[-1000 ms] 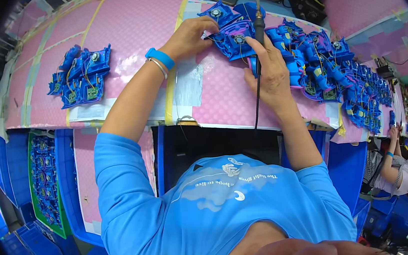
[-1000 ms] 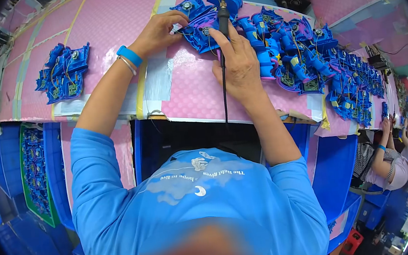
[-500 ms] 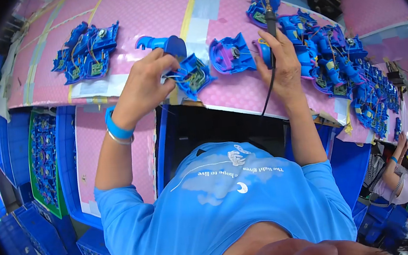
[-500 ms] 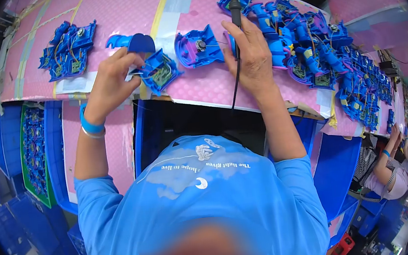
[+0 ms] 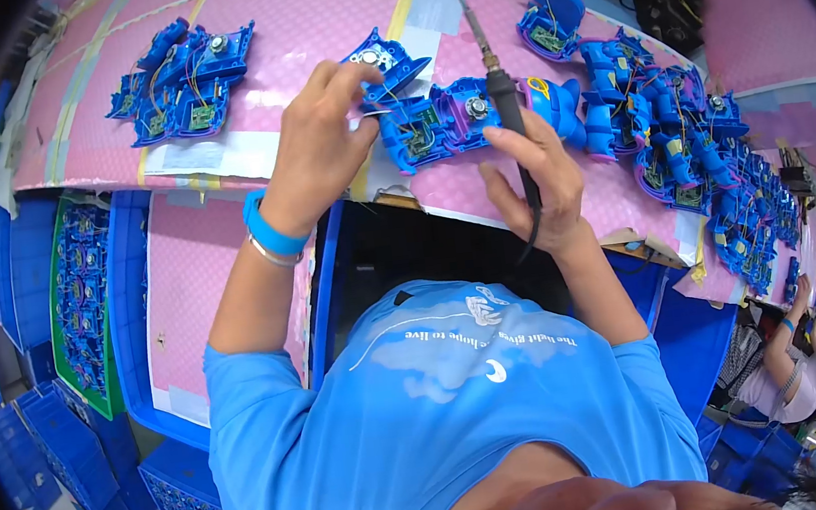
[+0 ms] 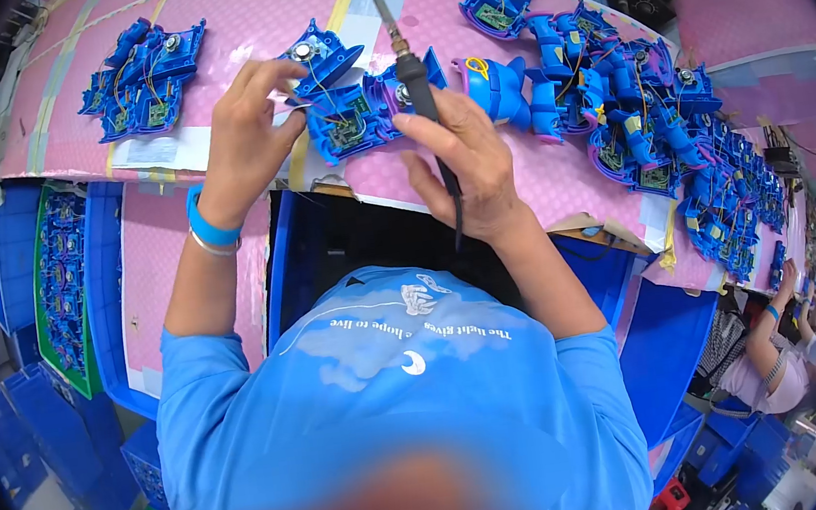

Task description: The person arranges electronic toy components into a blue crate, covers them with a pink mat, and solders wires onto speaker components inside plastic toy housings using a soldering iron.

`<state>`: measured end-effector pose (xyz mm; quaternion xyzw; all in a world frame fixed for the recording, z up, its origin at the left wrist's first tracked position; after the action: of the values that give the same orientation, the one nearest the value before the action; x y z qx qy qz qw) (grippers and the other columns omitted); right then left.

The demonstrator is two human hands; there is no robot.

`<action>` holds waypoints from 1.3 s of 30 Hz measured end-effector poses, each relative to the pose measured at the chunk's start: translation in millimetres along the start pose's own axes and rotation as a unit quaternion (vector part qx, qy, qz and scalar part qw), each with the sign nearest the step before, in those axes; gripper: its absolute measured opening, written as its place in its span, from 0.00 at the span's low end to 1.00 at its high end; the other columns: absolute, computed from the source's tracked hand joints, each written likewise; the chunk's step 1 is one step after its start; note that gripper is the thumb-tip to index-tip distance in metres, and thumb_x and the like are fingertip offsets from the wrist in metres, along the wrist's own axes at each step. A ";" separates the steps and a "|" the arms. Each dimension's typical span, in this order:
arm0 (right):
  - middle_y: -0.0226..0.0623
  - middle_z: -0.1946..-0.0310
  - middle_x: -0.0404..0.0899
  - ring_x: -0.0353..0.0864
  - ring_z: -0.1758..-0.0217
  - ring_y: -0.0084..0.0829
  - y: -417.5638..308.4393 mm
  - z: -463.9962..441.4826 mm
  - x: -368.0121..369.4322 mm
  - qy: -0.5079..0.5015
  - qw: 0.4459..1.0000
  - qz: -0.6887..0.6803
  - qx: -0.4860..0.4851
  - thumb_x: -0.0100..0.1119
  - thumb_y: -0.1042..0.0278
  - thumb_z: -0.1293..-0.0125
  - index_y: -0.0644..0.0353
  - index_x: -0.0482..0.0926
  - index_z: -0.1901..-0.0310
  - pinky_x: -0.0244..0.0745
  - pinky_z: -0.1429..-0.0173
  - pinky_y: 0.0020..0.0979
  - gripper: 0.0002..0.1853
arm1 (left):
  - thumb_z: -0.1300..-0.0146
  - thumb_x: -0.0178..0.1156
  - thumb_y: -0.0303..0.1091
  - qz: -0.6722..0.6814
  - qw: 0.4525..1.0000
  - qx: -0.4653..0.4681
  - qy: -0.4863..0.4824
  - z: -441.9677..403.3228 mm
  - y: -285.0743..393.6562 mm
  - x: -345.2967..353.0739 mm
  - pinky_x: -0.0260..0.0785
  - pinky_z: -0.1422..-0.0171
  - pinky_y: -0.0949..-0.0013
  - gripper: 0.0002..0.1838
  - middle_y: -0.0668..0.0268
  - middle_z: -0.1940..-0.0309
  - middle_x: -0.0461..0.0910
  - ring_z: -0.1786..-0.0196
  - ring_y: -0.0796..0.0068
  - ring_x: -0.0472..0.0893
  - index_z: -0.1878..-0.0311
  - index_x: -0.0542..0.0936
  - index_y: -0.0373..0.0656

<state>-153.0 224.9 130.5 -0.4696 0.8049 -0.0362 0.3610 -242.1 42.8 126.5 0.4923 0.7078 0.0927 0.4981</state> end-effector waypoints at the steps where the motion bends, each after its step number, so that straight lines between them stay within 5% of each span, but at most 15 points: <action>1: 0.59 0.44 0.80 0.82 0.41 0.52 0.7 1.4 3.4 0.001 1.000 -0.001 0.004 0.71 0.82 0.47 0.63 0.78 0.43 0.76 0.37 0.41 0.27 | 0.51 0.63 0.18 -0.019 1.000 -0.021 -0.003 7.3 -6.5 -2.4 0.77 0.51 0.59 0.21 0.54 0.60 0.82 0.57 0.55 0.84 0.50 0.82 0.41; 7: 0.53 0.43 0.81 0.81 0.40 0.51 -10.5 -9.8 44.0 -0.058 0.998 -0.025 0.015 0.79 0.71 0.48 0.61 0.78 0.42 0.76 0.37 0.45 0.30 | 0.49 0.64 0.19 -0.008 0.995 -0.095 -0.030 26.4 -51.9 16.5 0.76 0.56 0.59 0.18 0.55 0.67 0.82 0.63 0.56 0.84 0.53 0.81 0.40; 14: 0.54 0.41 0.80 0.84 0.44 0.50 41.2 -13.5 40.9 -0.056 0.993 0.086 0.059 0.69 0.84 0.44 0.59 0.80 0.42 0.79 0.41 0.40 0.26 | 0.47 0.65 0.20 -0.049 0.995 -0.083 0.014 42.4 -42.3 -5.7 0.76 0.61 0.59 0.12 0.54 0.69 0.82 0.68 0.55 0.84 0.57 0.81 0.38; 19: 0.52 0.44 0.83 0.85 0.43 0.43 31.9 -18.8 25.3 -0.002 0.997 0.017 0.076 0.73 0.80 0.43 0.60 0.81 0.44 0.78 0.40 0.34 0.24 | 0.47 0.68 0.22 0.003 0.990 -0.140 0.009 61.5 -23.6 0.3 0.76 0.63 0.60 0.12 0.53 0.68 0.83 0.67 0.55 0.85 0.58 0.81 0.36; 22: 0.52 0.37 0.78 0.80 0.34 0.41 16.9 -5.3 40.4 -0.071 0.983 -0.114 0.129 0.81 0.67 0.46 0.58 0.79 0.41 0.72 0.32 0.37 0.31 | 0.46 0.66 0.21 0.041 0.989 -0.139 0.032 64.9 -16.0 -8.4 0.74 0.67 0.64 0.15 0.55 0.67 0.85 0.73 0.64 0.82 0.54 0.83 0.37; 24: 0.54 0.34 0.75 0.76 0.31 0.44 8.7 2.2 52.3 -0.100 0.976 -0.148 0.121 0.82 0.62 0.47 0.58 0.76 0.38 0.70 0.29 0.39 0.35 | 0.46 0.65 0.20 0.099 0.965 -0.243 -0.020 73.5 -33.3 -0.4 0.69 0.71 0.71 0.20 0.58 0.67 0.85 0.78 0.79 0.76 0.47 0.83 0.38; 27: 0.54 0.33 0.74 0.74 0.29 0.48 4.6 3.5 57.2 -0.107 0.983 -0.124 0.085 0.82 0.60 0.48 0.58 0.75 0.37 0.69 0.28 0.41 0.37 | 0.44 0.63 0.20 0.153 0.950 -0.258 -0.089 75.0 -41.8 18.4 0.64 0.74 0.76 0.23 0.64 0.66 0.85 0.79 0.88 0.70 0.43 0.82 0.39; 29: 0.55 0.33 0.74 0.74 0.29 0.49 4.2 4.8 56.9 -0.110 0.982 -0.121 0.090 0.82 0.60 0.48 0.59 0.75 0.38 0.69 0.28 0.42 0.37 | 0.43 0.62 0.21 0.233 0.939 -0.249 -0.043 75.1 -45.8 22.4 0.63 0.74 0.77 0.24 0.66 0.68 0.85 0.79 0.89 0.69 0.40 0.81 0.37; 33: 0.59 0.36 0.76 0.76 0.31 0.51 0.8 0.1 45.1 -0.075 0.987 -0.123 0.069 0.77 0.66 0.42 0.61 0.74 0.39 0.70 0.29 0.45 0.31 | 0.36 0.58 0.26 0.412 0.873 -0.237 0.111 65.6 -29.9 -11.2 0.59 0.75 0.81 0.26 0.68 0.73 0.83 0.80 0.92 0.65 0.33 0.74 0.33; 39: 0.60 0.38 0.77 0.84 0.40 0.46 -3.3 -21.8 51.9 0.009 0.933 -0.332 0.142 0.66 0.83 0.36 0.65 0.73 0.42 0.77 0.34 0.45 0.21 | 0.30 0.50 0.27 0.486 0.849 -0.199 0.061 59.0 -5.4 9.0 0.48 0.79 0.85 0.33 0.63 0.75 0.82 0.83 0.93 0.60 0.23 0.57 0.32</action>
<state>-179.5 176.3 119.5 -0.6533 0.5931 -0.2723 0.3838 -198.5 26.0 88.9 0.6571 0.3733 0.4915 0.4327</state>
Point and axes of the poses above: each hand's wrist, its own z-axis away from the middle knuckle, its own x-axis out of the palm, y = z × x, the point moved 10 cm from there along -z, towards the middle knuckle
